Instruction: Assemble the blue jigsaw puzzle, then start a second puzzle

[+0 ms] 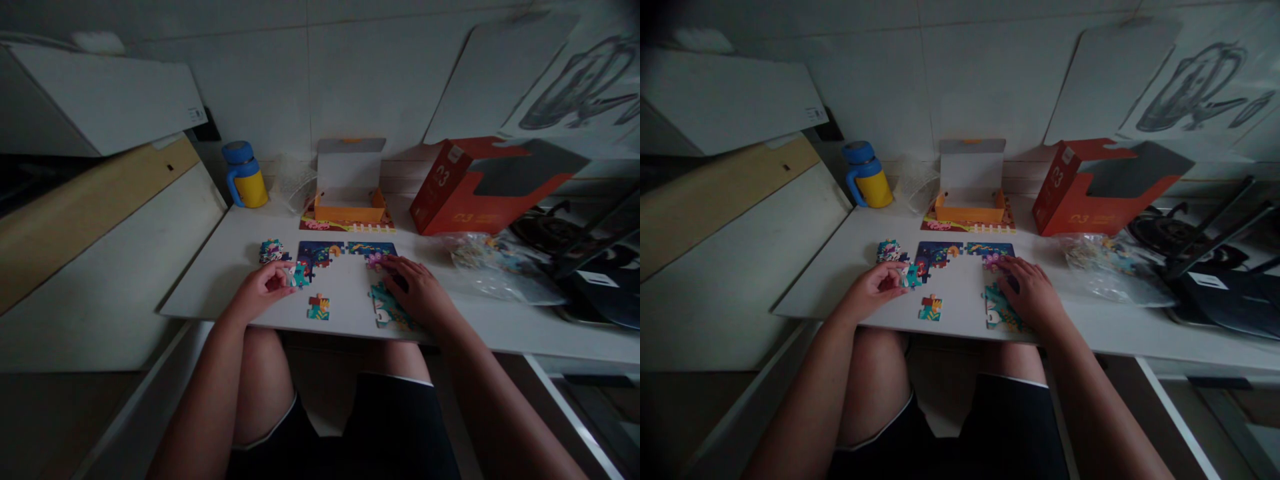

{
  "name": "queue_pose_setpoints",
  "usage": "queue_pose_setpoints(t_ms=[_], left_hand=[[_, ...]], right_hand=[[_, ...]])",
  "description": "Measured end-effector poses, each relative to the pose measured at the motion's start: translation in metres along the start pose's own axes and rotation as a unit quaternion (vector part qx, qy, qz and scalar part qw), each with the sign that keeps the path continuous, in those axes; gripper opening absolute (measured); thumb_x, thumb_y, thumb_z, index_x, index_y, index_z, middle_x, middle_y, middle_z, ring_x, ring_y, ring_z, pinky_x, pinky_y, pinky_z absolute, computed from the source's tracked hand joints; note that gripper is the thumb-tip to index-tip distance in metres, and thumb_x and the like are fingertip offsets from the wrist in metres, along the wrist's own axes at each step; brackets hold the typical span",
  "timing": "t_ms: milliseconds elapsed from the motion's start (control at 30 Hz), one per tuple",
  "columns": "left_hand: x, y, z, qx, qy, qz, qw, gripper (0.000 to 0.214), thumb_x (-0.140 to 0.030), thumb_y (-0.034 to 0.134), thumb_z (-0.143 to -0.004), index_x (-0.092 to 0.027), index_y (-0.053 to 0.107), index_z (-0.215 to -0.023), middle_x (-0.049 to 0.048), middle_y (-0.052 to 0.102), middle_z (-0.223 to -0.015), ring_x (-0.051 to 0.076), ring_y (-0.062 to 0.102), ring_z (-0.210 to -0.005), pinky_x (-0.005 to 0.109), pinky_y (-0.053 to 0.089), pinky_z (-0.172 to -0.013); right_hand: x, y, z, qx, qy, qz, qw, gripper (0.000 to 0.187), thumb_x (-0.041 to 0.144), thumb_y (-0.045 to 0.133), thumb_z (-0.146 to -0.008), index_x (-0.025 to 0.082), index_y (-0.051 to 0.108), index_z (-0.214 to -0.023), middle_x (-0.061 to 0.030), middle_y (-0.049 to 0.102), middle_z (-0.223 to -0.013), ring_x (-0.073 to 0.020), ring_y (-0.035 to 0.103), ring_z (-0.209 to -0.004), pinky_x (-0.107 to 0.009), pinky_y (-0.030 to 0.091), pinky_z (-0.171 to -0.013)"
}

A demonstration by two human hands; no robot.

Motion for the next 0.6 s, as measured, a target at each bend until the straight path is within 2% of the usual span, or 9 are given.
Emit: queue_pose_setpoints(t_ms=[367,600], left_hand=[[-0.0053,0.0001,0.0002,-0.005,-0.004,0.008,1.000,0.050,-0.035,0.087,-0.087,-0.021,0.069,-0.131,-0.0036,0.059,-0.081,0.014,0.054,-0.070,0.028,0.044,-0.068],[-0.0004,0.0011,0.0001,0.001,0.003,0.008,1.000,0.049,-0.033,0.086,-0.088,-0.022,0.067,-0.131,-0.0044,0.060,-0.082,0.014,0.055,-0.071,0.027,0.043,-0.068]], right_hand=[[0.0055,-0.0049,-0.0014,-0.005,-0.006,-0.006,1.000,0.043,0.042,0.053,-0.109,0.028,0.067,-0.147,-0.0090,0.067,-0.154,-0.0338,0.060,-0.144,-0.058,0.045,-0.122],[0.0040,-0.0035,-0.0010,-0.001,-0.005,-0.013,1.000,0.044,0.040,0.055,-0.108,0.028,0.067,-0.148,-0.0096,0.067,-0.154,-0.0343,0.060,-0.143,-0.059,0.046,-0.121]])
Point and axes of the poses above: each hand's wrist, its own z-axis away from the middle knuckle, its own y-axis out of the palm, x = y × z, the point moved 7 cm from there along -z, towards the middle knuckle
